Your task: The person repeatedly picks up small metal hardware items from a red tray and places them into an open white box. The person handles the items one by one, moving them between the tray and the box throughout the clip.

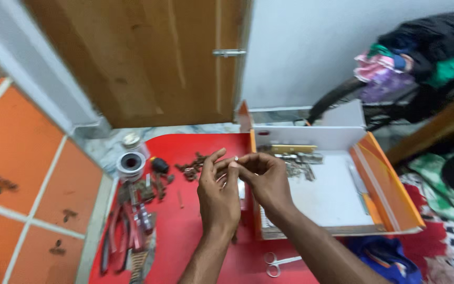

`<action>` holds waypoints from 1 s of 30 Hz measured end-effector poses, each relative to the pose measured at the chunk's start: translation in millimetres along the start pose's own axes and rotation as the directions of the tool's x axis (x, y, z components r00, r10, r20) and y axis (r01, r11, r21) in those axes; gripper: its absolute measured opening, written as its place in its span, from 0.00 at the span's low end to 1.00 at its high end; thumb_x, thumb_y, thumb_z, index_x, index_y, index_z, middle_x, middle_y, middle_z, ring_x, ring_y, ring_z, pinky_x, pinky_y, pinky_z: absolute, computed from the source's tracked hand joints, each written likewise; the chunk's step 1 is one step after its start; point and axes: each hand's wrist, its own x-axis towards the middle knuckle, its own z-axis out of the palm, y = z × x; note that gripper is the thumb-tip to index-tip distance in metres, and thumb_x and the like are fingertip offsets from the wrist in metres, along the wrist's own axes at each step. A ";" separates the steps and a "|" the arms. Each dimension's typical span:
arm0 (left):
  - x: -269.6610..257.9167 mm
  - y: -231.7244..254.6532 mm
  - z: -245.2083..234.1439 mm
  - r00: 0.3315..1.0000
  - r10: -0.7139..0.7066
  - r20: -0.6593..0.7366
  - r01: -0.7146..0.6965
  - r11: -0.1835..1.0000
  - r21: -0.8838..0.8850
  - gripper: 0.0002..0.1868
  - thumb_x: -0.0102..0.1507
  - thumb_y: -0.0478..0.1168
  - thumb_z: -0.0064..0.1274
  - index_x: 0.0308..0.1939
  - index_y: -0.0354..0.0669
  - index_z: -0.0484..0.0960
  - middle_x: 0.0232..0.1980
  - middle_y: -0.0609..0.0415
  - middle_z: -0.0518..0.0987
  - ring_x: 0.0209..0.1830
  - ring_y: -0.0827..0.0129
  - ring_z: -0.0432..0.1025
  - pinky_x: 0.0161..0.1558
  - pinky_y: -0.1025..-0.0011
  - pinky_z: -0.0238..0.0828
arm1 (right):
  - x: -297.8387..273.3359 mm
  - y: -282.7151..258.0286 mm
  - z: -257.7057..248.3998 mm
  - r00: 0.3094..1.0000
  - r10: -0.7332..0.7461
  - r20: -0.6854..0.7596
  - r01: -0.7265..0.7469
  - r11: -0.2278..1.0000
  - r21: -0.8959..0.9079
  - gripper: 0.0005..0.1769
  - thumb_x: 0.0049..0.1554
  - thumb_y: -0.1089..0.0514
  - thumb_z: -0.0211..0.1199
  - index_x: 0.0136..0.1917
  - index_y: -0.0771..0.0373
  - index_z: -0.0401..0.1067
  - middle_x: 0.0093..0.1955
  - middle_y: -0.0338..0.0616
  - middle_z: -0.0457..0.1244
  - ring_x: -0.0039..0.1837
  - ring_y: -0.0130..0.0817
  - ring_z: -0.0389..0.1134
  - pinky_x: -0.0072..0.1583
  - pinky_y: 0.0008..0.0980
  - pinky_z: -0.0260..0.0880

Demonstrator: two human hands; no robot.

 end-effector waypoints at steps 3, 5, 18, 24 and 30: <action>0.3 5.6 43.1 0.992 0.068 0.105 -0.061 0.995 -0.073 0.26 0.65 0.43 0.52 0.66 0.37 0.69 0.53 0.47 0.82 0.52 0.65 0.79 0.53 0.68 0.78 | 4.7 -9.7 -45.6 0.994 0.075 -0.075 -0.072 0.996 0.050 0.10 0.55 0.64 0.67 0.49 0.71 0.77 0.43 0.49 0.73 0.42 0.32 0.74 0.44 0.29 0.75; 0.2 4.3 76.1 0.985 -0.081 0.153 0.092 0.993 -0.070 0.28 0.63 0.44 0.52 0.65 0.39 0.69 0.53 0.47 0.82 0.49 0.62 0.80 0.47 0.65 0.81 | 5.4 -9.3 -75.5 0.990 0.045 -0.131 -0.049 0.999 -0.024 0.11 0.55 0.64 0.68 0.50 0.73 0.78 0.44 0.51 0.73 0.43 0.32 0.74 0.45 0.28 0.76; 6.3 -54.8 204.0 0.881 -0.390 0.267 0.288 0.891 0.351 0.39 0.59 0.52 0.56 0.71 0.43 0.67 0.60 0.47 0.81 0.56 0.60 0.79 0.58 0.65 0.73 | 30.1 36.9 -196.5 0.940 0.180 -0.290 -0.291 0.868 -0.402 0.13 0.51 0.66 0.66 0.49 0.72 0.82 0.44 0.51 0.74 0.45 0.33 0.76 0.47 0.33 0.76; 20.5 -68.0 216.0 0.855 -0.444 0.269 0.342 0.872 0.352 0.41 0.60 0.53 0.55 0.73 0.41 0.65 0.64 0.46 0.79 0.59 0.60 0.77 0.60 0.65 0.72 | 57.3 52.7 -200.2 0.917 0.189 -0.352 -0.353 0.795 -0.494 0.12 0.53 0.59 0.68 0.48 0.70 0.81 0.41 0.54 0.73 0.42 0.35 0.76 0.46 0.36 0.74; 29.6 -72.5 219.5 0.834 -0.452 0.318 0.339 0.873 0.352 0.42 0.61 0.55 0.54 0.74 0.38 0.62 0.64 0.43 0.78 0.60 0.60 0.77 0.59 0.66 0.73 | 66.6 59.9 -207.7 0.936 0.167 -0.310 -0.321 0.767 -0.556 0.14 0.52 0.58 0.68 0.48 0.69 0.82 0.39 0.55 0.74 0.39 0.37 0.76 0.44 0.37 0.74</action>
